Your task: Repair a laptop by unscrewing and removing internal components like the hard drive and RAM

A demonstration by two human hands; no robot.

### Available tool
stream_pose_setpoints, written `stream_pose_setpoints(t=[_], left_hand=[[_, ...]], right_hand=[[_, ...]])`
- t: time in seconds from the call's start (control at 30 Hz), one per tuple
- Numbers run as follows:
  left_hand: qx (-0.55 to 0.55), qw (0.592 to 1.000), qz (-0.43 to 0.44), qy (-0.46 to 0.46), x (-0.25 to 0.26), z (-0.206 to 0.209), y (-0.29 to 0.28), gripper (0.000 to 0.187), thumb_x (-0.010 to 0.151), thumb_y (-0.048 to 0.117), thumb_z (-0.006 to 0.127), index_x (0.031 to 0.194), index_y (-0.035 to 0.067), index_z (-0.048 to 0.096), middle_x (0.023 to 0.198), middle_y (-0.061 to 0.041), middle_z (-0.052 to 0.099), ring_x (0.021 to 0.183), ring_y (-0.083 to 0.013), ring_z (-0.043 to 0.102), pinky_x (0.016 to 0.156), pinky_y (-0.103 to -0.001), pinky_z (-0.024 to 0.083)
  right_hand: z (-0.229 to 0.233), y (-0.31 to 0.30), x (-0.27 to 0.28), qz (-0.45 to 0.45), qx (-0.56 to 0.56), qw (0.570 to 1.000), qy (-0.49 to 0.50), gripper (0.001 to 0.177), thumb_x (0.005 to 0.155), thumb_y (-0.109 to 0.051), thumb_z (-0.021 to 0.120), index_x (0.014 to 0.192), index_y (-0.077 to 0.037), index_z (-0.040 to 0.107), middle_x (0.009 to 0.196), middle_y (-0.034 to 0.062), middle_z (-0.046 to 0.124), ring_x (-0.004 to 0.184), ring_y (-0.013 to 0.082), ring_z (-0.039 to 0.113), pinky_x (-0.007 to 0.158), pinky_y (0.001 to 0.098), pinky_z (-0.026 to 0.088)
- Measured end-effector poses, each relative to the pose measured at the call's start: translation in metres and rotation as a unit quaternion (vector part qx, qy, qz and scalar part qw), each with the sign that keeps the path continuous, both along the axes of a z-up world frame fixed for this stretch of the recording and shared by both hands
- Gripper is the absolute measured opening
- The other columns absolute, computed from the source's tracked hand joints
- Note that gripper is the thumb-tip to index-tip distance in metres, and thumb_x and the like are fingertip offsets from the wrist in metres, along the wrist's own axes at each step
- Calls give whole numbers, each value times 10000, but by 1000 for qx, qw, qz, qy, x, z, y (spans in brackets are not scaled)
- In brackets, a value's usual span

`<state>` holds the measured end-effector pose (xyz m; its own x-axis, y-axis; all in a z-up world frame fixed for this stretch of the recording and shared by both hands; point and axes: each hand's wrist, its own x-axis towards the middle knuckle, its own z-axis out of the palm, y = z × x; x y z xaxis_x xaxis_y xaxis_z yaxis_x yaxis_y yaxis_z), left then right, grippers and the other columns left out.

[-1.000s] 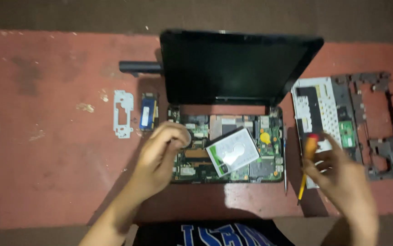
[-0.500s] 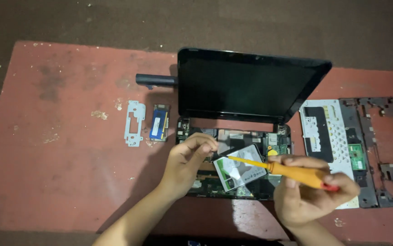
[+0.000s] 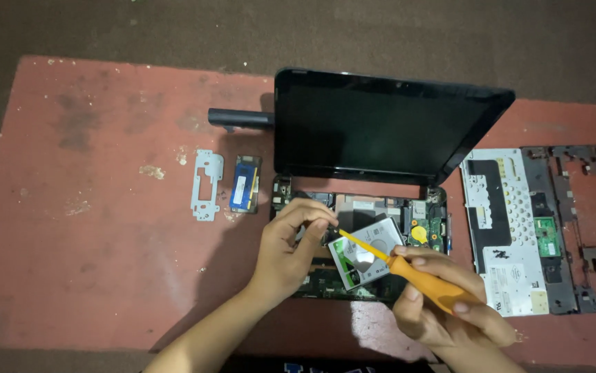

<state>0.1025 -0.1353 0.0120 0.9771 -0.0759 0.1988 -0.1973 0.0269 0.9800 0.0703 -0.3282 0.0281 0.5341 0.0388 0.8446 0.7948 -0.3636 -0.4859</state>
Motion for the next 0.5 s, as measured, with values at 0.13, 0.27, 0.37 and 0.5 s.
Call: stream_pose_setpoints(t=[0.13,0.27,0.37,0.5], left_hand=[[28,998,23,-42,1,5,0,244,989,229,511,920,77,690,952,-54,673,954,-193,644,865,-314,528],[27,999,32,-5,-4,-9,0,304,990,320,502,1045,118,723,1118,-68,661,1066,-185,636,814,-278,520],[62,995,70,-31,-1,5,-5,420,1034,274,379,1173,-28,636,1364,-163,554,1263,-297,569,955,-354,539],[124,989,69,-51,-1,-1,-6,413,1040,251,377,1217,-42,608,1376,-153,530,1300,-301,530,1060,-399,480]], right_hand=[[-12,0,7,13,25,1000,-11,428,890,19,575,1132,-152,267,1073,201,559,883,271,697,756,324,693],[-27,-9,15,77,110,991,15,458,910,38,598,1224,-148,321,1088,148,580,998,208,644,804,301,685],[-29,-23,29,62,152,986,34,431,943,49,595,1230,-153,345,1108,94,552,1014,191,630,823,357,671],[-23,-49,37,-7,177,981,83,431,976,57,624,1227,-156,346,1034,106,568,933,246,643,793,310,640]])
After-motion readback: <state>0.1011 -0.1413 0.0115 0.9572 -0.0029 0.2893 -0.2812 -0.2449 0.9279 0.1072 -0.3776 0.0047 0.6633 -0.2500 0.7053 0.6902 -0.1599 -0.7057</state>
